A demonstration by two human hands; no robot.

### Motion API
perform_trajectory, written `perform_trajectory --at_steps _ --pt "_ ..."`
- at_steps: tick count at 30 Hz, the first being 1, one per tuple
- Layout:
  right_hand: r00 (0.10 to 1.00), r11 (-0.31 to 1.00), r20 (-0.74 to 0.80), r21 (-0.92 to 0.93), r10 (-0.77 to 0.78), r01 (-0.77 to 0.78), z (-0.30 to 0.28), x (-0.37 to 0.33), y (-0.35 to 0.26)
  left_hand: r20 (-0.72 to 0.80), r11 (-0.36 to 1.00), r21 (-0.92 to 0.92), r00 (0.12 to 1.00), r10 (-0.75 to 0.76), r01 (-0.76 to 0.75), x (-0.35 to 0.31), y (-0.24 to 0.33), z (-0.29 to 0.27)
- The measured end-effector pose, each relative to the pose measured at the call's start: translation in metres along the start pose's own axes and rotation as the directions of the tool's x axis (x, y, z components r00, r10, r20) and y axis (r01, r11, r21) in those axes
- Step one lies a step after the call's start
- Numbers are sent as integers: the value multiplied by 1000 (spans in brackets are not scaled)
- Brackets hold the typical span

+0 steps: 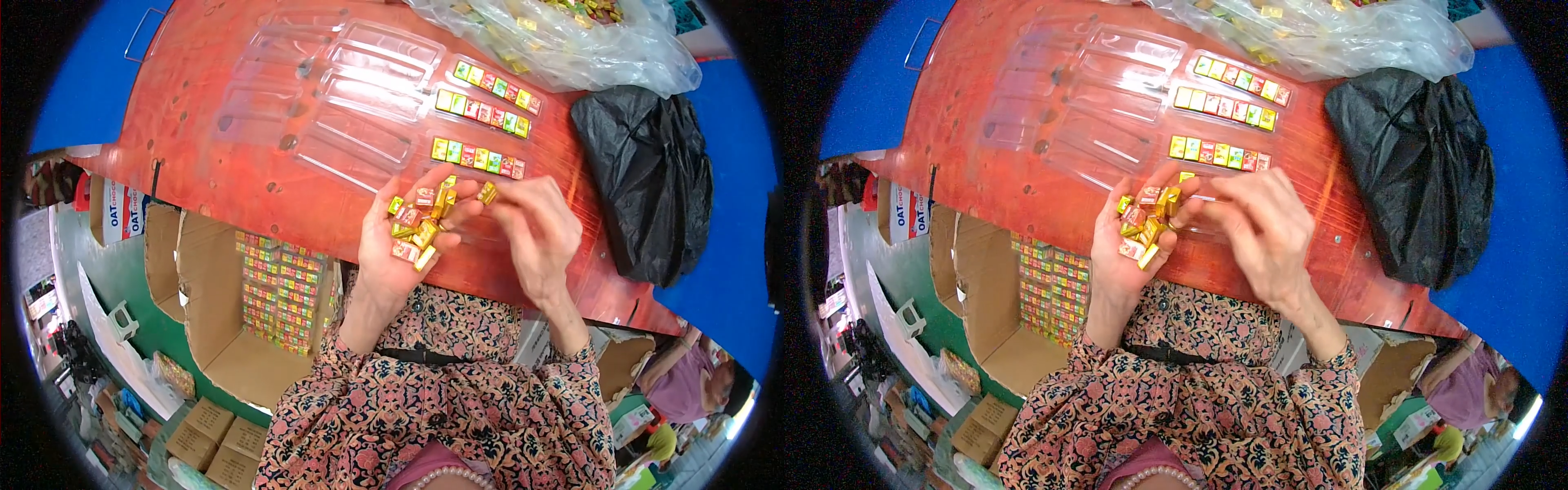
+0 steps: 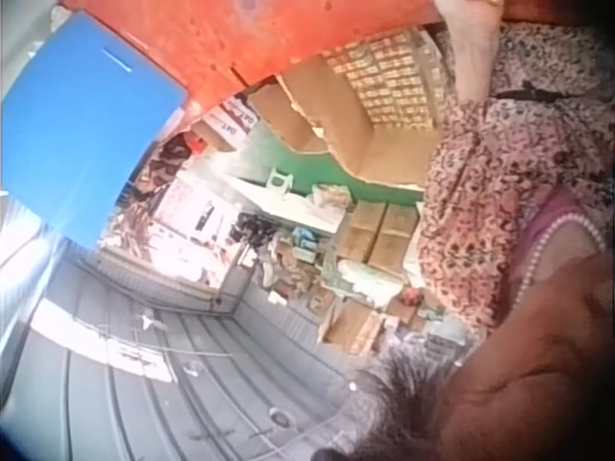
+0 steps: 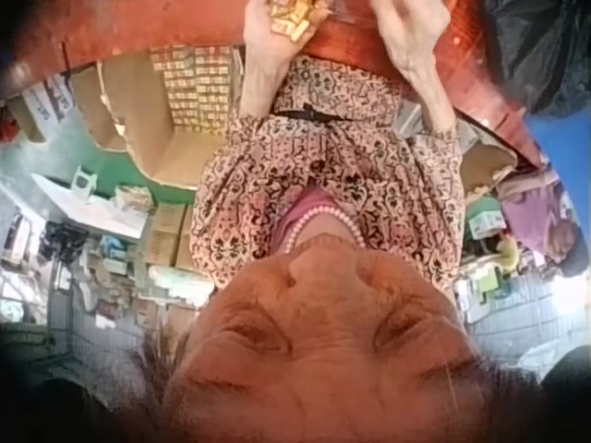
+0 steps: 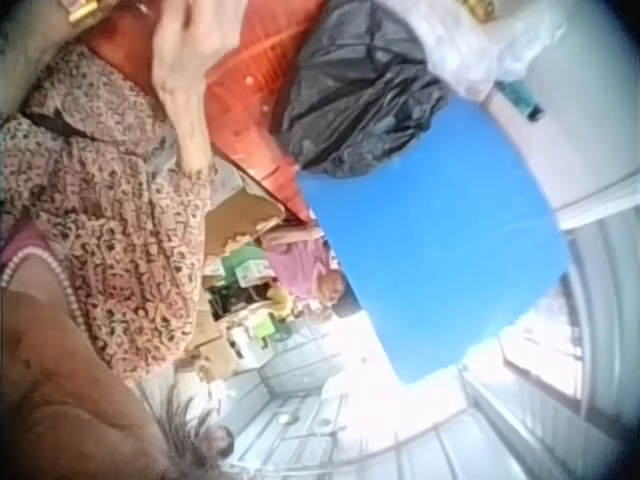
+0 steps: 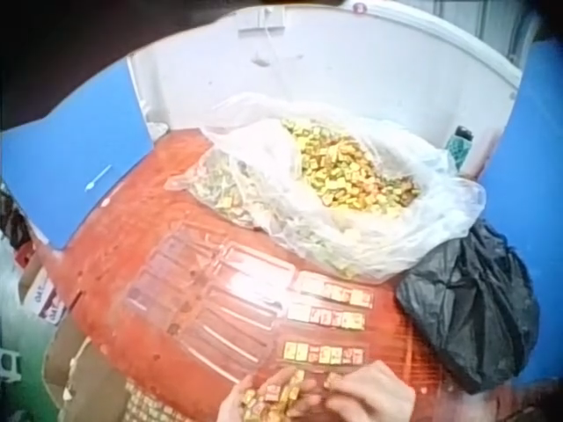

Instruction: Organizing and sorting individually wrapped candies into plastic trays on a workbench.

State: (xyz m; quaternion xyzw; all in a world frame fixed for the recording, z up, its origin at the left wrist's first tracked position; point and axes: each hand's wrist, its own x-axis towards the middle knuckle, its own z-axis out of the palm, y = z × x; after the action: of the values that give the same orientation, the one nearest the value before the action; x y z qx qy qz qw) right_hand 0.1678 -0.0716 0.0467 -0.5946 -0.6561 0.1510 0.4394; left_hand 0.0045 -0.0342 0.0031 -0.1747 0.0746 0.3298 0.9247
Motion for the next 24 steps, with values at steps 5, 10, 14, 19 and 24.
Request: perform_trajectory --at_steps 5,10,14,19,24 --pt "975 977 76 59 -209 205 14 -14 -20 -85 986 -7 982 167 -168 11 -4 13" --pt "942 954 152 55 -299 294 26 -14 -7 -78 942 214 957 279 -257 13 -14 8" --pt "943 971 231 25 -238 239 15 -2 -6 -143 954 204 958 250 -218 15 -11 5" --pt "968 988 220 -68 -120 138 -33 59 -7 -272 982 140 948 163 -128 24 0 10" --pt "978 923 9 -328 -210 202 -61 145 62 -280 985 144 951 132 -94 25 19 18"
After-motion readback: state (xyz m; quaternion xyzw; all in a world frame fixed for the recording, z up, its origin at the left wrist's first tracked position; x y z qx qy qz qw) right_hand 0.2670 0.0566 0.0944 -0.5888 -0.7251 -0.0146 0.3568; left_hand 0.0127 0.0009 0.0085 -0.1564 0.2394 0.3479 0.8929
